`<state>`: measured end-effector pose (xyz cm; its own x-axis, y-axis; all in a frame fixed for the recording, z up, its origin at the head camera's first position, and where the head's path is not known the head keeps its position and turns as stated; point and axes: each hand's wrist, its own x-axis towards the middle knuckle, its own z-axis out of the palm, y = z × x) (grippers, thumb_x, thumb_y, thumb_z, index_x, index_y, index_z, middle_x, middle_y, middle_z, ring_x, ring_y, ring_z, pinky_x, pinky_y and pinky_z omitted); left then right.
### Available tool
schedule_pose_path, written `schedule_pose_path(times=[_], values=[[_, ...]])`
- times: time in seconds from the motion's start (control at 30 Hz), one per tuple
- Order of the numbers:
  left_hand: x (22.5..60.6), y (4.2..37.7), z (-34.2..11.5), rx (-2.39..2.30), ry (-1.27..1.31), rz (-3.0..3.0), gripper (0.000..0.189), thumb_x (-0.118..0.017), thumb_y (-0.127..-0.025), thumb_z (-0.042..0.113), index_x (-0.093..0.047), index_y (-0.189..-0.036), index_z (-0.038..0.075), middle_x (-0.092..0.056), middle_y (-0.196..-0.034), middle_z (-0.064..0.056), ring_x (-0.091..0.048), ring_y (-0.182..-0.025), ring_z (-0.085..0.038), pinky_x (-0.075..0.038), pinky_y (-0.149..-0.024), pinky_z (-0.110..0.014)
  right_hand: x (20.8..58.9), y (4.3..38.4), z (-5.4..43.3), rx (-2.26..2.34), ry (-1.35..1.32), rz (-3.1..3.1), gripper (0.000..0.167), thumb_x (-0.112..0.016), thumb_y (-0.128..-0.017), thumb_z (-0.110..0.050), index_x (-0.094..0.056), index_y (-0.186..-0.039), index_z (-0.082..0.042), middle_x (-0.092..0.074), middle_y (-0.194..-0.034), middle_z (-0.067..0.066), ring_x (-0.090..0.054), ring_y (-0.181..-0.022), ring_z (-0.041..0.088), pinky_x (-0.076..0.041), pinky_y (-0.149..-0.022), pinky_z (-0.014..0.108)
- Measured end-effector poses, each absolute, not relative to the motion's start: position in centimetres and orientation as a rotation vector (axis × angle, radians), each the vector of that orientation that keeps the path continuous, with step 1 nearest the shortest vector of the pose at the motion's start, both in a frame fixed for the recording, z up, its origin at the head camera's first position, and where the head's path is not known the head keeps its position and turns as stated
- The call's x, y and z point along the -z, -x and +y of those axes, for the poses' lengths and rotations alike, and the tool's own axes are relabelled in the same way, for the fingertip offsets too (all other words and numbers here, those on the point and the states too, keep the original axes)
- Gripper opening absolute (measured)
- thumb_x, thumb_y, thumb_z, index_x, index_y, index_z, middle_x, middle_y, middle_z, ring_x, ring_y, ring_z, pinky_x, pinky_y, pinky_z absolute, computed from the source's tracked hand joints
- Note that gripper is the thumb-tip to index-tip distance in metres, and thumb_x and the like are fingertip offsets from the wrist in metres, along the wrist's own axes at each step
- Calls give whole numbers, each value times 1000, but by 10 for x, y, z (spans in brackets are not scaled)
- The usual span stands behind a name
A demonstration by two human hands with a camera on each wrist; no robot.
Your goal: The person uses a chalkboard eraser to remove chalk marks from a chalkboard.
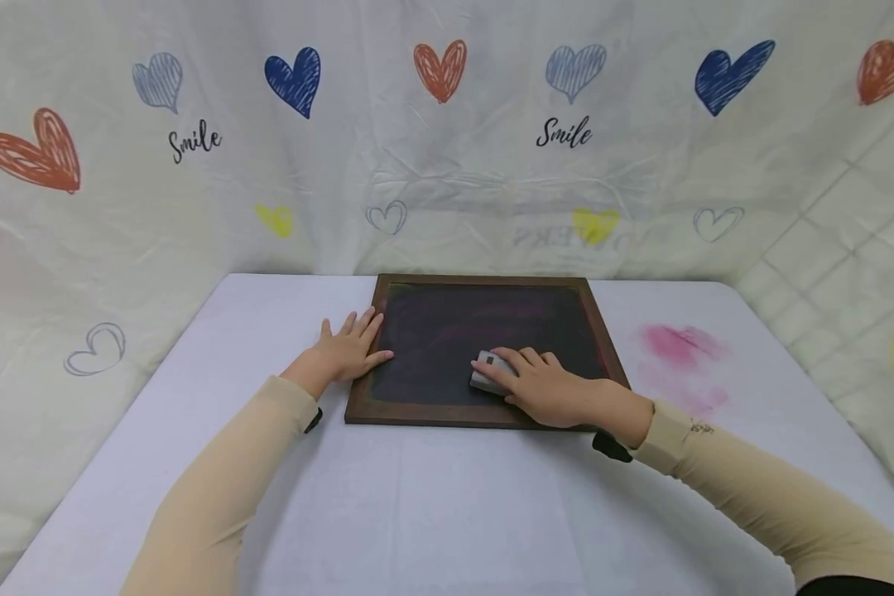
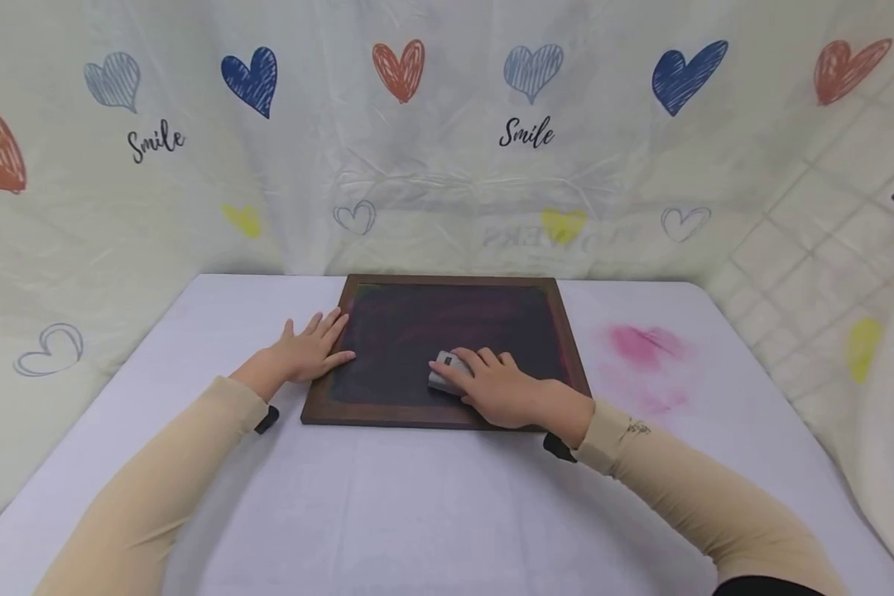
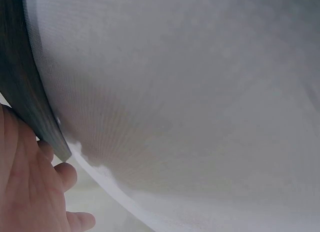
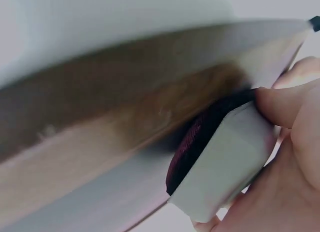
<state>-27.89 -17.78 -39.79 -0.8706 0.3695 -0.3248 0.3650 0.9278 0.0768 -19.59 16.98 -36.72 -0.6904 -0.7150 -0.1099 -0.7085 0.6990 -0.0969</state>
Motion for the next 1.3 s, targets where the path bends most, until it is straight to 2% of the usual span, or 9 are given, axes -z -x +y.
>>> schedule_pose_path(times=[0.1,0.33,0.63,0.93,1.1,1.3], values=[[399,280,-179,-11,-535,2754,84,-32,-108,61,1,-166,10,6,-172,-13,-3,-156,-40,-1,-115,-72,366,190,169,65,1200,2762,64,-55,-108,-18,-25,-164,-18,-33,-159,21,-41,-135,42,-39,-99,62],[401,280,-179,-43,-538,2744,84,-32,-108,60,0,-166,9,6,-171,-13,-2,-156,-40,1,-115,-73,368,191,174,78,1230,2798,64,-57,-107,-17,-28,-163,-16,-35,-157,22,-44,-133,42,-42,-96,61],[405,280,-181,-36,-526,2752,83,-32,-108,60,1,-166,10,7,-172,-13,-2,-156,-40,1,-115,-73,361,213,206,85,1058,2894,62,-59,-105,-14,-30,-161,-13,-37,-155,24,-47,-124,42,-40,-84,52],[404,278,-182,-47,-536,2756,84,-33,-108,59,-1,-166,9,5,-172,-14,-4,-155,-41,0,-115,-73,357,231,260,228,790,3045,61,-56,-106,-12,-26,-159,-16,-32,-152,30,-40,-122,54,-36,-85,64],[401,278,-179,-55,-547,2757,83,-34,-108,59,-1,-166,9,5,-172,-14,-4,-155,-41,0,-115,-73,349,232,285,300,561,3061,60,-51,-107,-11,-22,-160,-12,-25,-152,35,-32,-127,60,-31,-92,73],[398,278,-179,-57,-548,2753,84,-33,-108,59,-2,-166,8,5,-171,-14,-4,-155,-41,0,-115,-73,344,237,311,356,334,3040,60,-43,-110,-16,-14,-162,-8,-18,-152,38,-26,-128,62,-26,-91,74]])
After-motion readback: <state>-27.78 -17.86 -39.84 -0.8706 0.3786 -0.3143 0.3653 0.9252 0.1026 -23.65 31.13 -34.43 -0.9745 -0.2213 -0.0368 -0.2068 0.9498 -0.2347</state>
